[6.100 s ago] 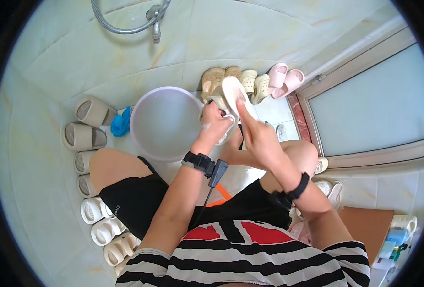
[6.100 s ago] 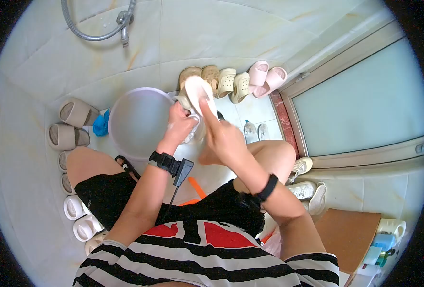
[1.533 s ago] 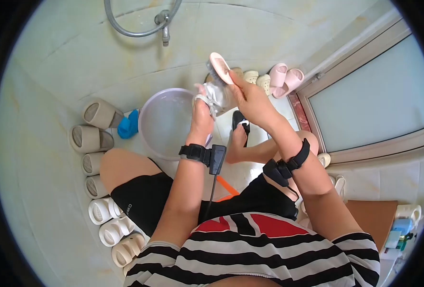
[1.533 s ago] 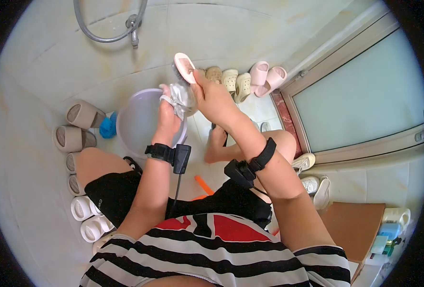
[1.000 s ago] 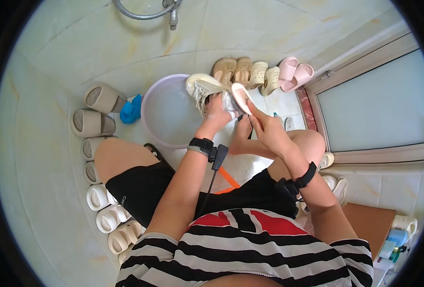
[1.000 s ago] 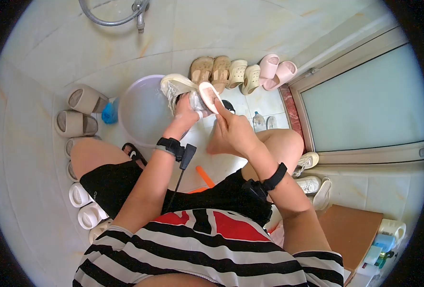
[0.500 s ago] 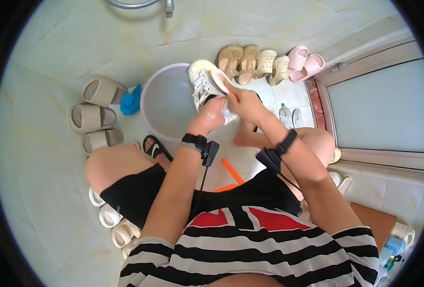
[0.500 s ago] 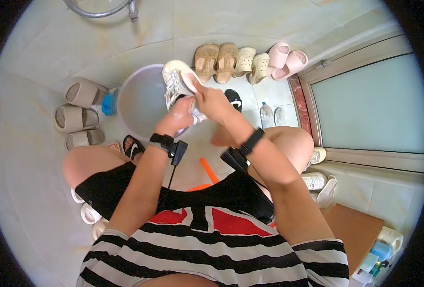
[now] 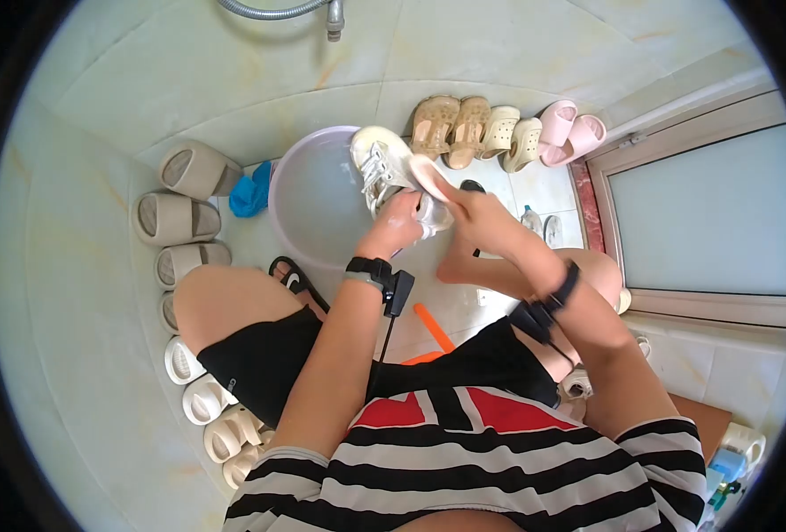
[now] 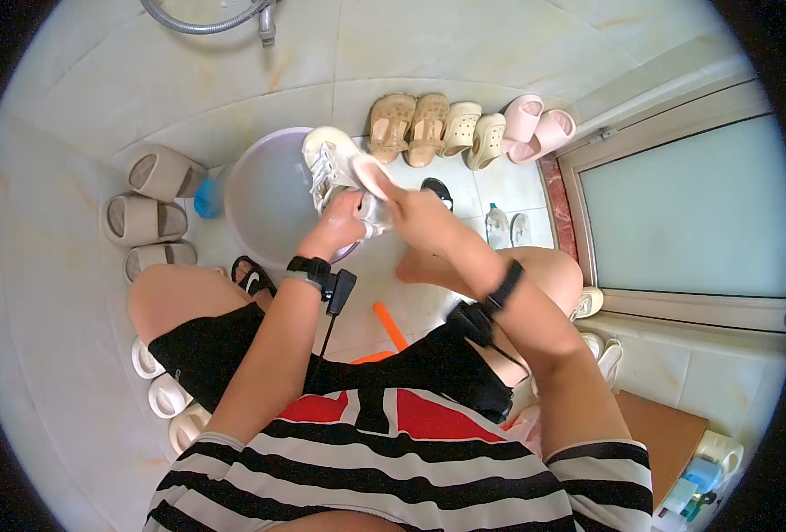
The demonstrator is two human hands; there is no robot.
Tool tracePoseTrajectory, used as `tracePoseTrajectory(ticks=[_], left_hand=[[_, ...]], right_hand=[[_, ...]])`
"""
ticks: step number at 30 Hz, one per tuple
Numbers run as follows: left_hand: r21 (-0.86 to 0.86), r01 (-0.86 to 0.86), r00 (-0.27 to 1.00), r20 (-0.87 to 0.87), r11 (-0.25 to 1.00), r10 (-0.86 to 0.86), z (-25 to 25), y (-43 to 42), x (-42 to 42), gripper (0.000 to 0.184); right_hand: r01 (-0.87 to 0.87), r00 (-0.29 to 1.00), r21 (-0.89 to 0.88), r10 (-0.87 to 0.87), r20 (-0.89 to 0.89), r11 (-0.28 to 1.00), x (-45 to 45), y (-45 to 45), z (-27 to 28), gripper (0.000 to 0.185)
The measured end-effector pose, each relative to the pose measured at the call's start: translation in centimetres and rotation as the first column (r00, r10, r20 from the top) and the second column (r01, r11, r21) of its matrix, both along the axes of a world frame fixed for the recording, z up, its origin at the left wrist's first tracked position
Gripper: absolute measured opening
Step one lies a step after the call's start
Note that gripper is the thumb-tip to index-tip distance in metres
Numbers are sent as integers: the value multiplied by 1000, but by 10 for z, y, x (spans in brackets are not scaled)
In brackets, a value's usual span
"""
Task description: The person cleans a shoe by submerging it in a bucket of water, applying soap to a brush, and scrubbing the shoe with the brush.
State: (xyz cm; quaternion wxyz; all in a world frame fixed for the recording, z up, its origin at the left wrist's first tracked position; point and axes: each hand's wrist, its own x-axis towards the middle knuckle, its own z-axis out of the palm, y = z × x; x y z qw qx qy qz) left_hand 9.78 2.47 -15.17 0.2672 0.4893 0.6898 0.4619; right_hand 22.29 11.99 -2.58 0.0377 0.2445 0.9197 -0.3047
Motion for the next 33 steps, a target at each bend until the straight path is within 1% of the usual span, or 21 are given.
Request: tracePoseTrajectory(ticks=[1,2,4,5,6,8,9,10,12,13,14,16,17,18,20,22,24,25,27,29,33], left_hand=[[-79,-14,1000,7,997,15,30,-8,2,26],[-80,-15,1000,25,997,17,21,-4,3,26],[-72,-65,990,-131,995,55,1,1,4,38],[-16,-48,999,-24,999,47,0,1,8,24],[-14,-51,998,-32,999,50,1,2,8,24],[-134,-12,1000,-14,991,10,5,4,6,22],[-112,7,1000,-27,994,-10,4,6,5,21],[-102,-7,999,-45,995,3,3,8,1,21],[-25,-42,994,102,999,44,-5,6,3,21],[-170,-22,999,-43,985,15,16,2,2,19],[-165,-26,999,-29,986,21,12,4,3,19],[24,42,988,-149,999,-38,4,6,11,14],[-11,51,986,-158,999,-52,4,6,13,11],[-16,49,987,-150,999,-51,7,6,15,11],[-168,83,982,-157,982,-109,12,6,15,22],[-91,68,976,-198,994,-85,20,7,14,29],[-166,117,975,-169,979,-145,24,9,7,28],[-188,110,982,-133,976,-137,23,8,6,30],[-180,116,980,-136,977,-142,20,8,8,32],[-208,161,948,-238,965,-210,16,12,10,38],[-153,158,933,-302,976,-198,18,12,14,43]], right_hand=[[0,1000,2,0,11,1000,17,0,0,41],[-32,998,24,33,-47,999,36,0,-1,40],[-61,994,35,64,-88,998,41,-3,-1,40],[-77,997,47,78,-20,996,22,-1,-1,41],[-98,995,65,96,36,993,-4,5,-2,41],[-167,985,170,172,-14,971,-52,27,-41,42],[-141,989,169,131,70,976,-69,25,-38,42],[-150,988,181,143,54,972,-74,23,-33,42],[-177,984,151,174,32,973,-54,9,-25,41],[-151,988,123,147,40,981,-31,5,-17,40],[-99,993,128,90,77,987,-11,2,-2,40],[-53,990,129,35,137,990,12,-9,20,39],[-41,991,135,23,132,990,17,-14,28,39],[-31,992,137,14,128,990,15,-11,24,39],[-60,994,189,40,106,980,-6,10,-2,40],[-91,995,253,76,67,963,-30,27,-41,41],[27,996,272,-3,-89,962,-57,33,-60,42],[49,996,148,-38,-82,988,-56,35,-60,47],[71,994,131,-60,-88,989,-41,33,-63,53],[141,988,31,-139,-72,989,-30,40,-64,77],[139,990,-69,-141,-25,988,-33,53,-58,84]])
